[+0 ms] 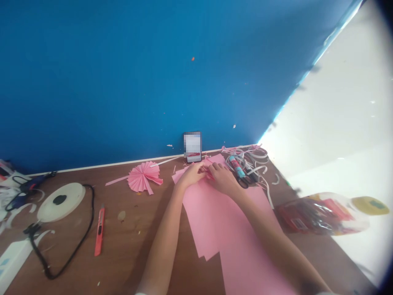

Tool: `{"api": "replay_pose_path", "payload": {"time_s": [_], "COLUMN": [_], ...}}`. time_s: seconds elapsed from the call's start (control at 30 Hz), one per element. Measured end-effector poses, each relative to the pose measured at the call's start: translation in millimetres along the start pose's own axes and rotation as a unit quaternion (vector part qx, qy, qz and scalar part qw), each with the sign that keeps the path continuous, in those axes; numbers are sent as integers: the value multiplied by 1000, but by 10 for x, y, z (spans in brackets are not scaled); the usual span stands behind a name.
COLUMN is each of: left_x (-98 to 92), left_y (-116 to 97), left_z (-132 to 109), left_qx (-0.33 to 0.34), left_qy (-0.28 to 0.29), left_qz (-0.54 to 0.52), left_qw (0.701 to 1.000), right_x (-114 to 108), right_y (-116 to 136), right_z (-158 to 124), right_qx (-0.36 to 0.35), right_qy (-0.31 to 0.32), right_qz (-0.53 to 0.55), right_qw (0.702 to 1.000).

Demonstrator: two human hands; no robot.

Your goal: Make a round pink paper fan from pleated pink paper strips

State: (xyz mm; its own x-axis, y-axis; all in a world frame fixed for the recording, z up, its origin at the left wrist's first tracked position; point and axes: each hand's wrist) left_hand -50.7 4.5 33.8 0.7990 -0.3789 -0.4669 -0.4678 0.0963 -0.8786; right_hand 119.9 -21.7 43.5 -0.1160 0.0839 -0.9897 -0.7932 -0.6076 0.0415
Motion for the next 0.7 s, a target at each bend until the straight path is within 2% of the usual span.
{"api": "replay_pose_path", "payload": {"time_s": [0.23, 0.43, 0.57, 0.7], "left_x": [-31, -72, -94, -123], "left_y": [25, 56, 48, 47], "left_z": [23, 11, -2, -10], "left_qx": [-16, -3, -9, -3], "left_qy": [-11, 12, 18, 0], "left_qz": [2, -1, 13, 29], "left_qw": [1000, 1000, 1000, 1000], "right_x": [59, 42, -13, -69], "right_y": [79, 35, 4, 47], "right_z": [44, 74, 49, 26], "right_qx": [92, 177, 206, 191], "right_qy": [9, 46, 82, 119], "right_qz": [122, 323, 325, 302], "right_qw": [988, 929, 919, 926]}}
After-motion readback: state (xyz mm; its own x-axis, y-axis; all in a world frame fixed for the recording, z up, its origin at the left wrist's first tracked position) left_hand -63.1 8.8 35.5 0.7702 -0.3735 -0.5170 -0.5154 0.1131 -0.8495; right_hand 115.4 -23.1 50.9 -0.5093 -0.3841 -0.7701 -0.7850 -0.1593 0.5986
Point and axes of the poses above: each hand's wrist, its own z-axis towards the middle knuckle, its own x-axis out of the palm, y = z × x, and after that the axes turned 10 degrees about -x, right-handed
